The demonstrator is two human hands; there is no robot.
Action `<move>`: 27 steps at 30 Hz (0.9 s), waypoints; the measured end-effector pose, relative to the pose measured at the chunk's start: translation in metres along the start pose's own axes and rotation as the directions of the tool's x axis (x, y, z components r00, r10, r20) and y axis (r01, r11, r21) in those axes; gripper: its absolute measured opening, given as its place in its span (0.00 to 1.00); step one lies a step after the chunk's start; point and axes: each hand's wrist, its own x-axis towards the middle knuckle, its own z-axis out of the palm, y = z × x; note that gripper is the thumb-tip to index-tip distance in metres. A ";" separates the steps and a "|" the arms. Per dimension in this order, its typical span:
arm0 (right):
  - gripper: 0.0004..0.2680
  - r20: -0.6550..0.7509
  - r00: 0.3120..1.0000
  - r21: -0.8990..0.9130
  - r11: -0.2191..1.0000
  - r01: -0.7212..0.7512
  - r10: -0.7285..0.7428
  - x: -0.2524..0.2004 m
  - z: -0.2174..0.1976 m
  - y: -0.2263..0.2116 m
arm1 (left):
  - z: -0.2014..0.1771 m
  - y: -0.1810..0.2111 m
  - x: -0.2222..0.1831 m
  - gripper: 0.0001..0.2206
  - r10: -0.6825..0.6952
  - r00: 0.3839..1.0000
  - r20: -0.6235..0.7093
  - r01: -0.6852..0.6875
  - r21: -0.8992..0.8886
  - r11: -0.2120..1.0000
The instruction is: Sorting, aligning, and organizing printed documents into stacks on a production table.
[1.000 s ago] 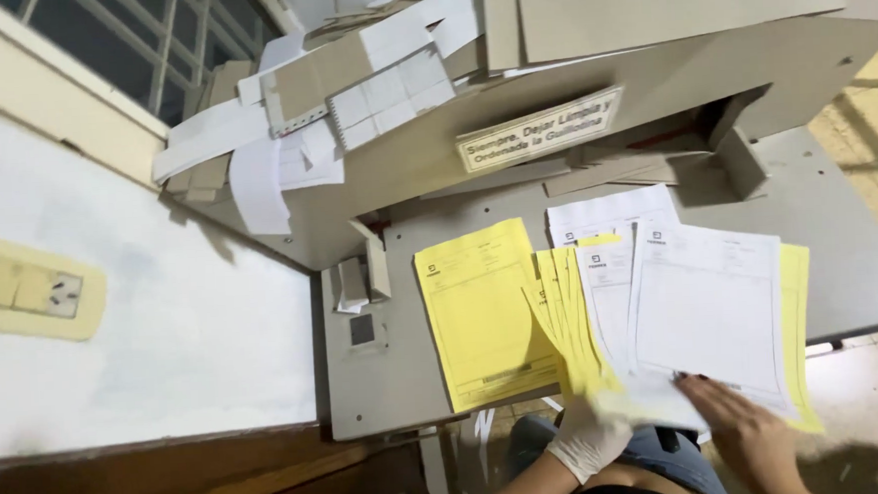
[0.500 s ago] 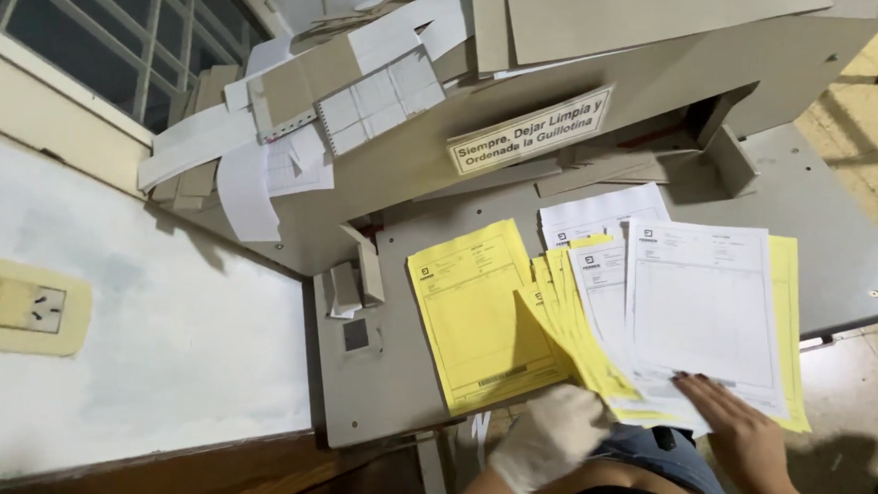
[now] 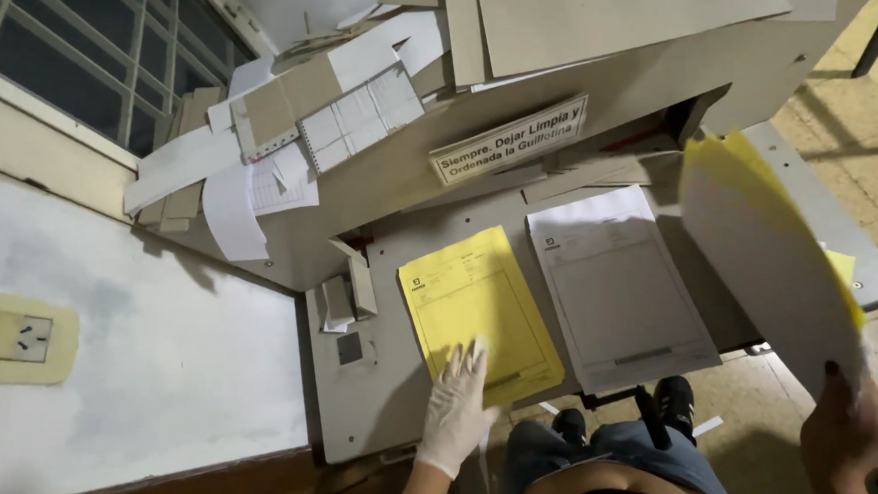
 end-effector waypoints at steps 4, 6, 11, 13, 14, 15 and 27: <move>0.21 0.110 0.969 0.006 0.975 -0.224 0.222 0.005 -0.021 -0.008 | 0.033 -0.005 -0.002 0.41 0.070 0.994 0.084 -0.076 0.079 0.994; 0.17 0.110 0.968 0.049 0.972 -0.231 0.224 0.013 -0.068 -0.044 | 0.039 -0.013 -0.001 0.33 0.056 0.985 0.163 -0.061 0.026 0.998; 0.14 0.199 0.937 0.138 0.938 -0.319 0.289 0.013 -0.092 -0.058 | 0.027 -0.019 -0.008 0.27 0.067 0.971 0.229 -0.031 -0.156 0.987; 0.16 0.047 0.928 0.437 0.828 -0.351 0.369 0.008 -0.067 -0.048 | 0.008 -0.009 -0.006 0.25 0.167 0.956 0.242 -0.165 -0.029 0.986; 0.16 0.054 0.929 0.433 0.830 -0.352 0.365 0.006 -0.061 -0.042 | 0.011 -0.011 -0.008 0.25 0.161 0.955 0.247 -0.158 -0.032 0.987; 0.14 0.014 0.974 0.385 0.898 -0.213 0.226 0.004 -0.055 -0.035 | 0.014 -0.012 -0.010 0.20 0.189 0.958 0.216 -0.180 -0.062 0.982; 0.10 -0.217 0.975 0.600 0.782 0.167 -0.041 0.013 -0.086 -0.074 | -0.010 0.013 -0.016 0.47 0.058 0.984 -0.168 -0.090 -0.195 0.977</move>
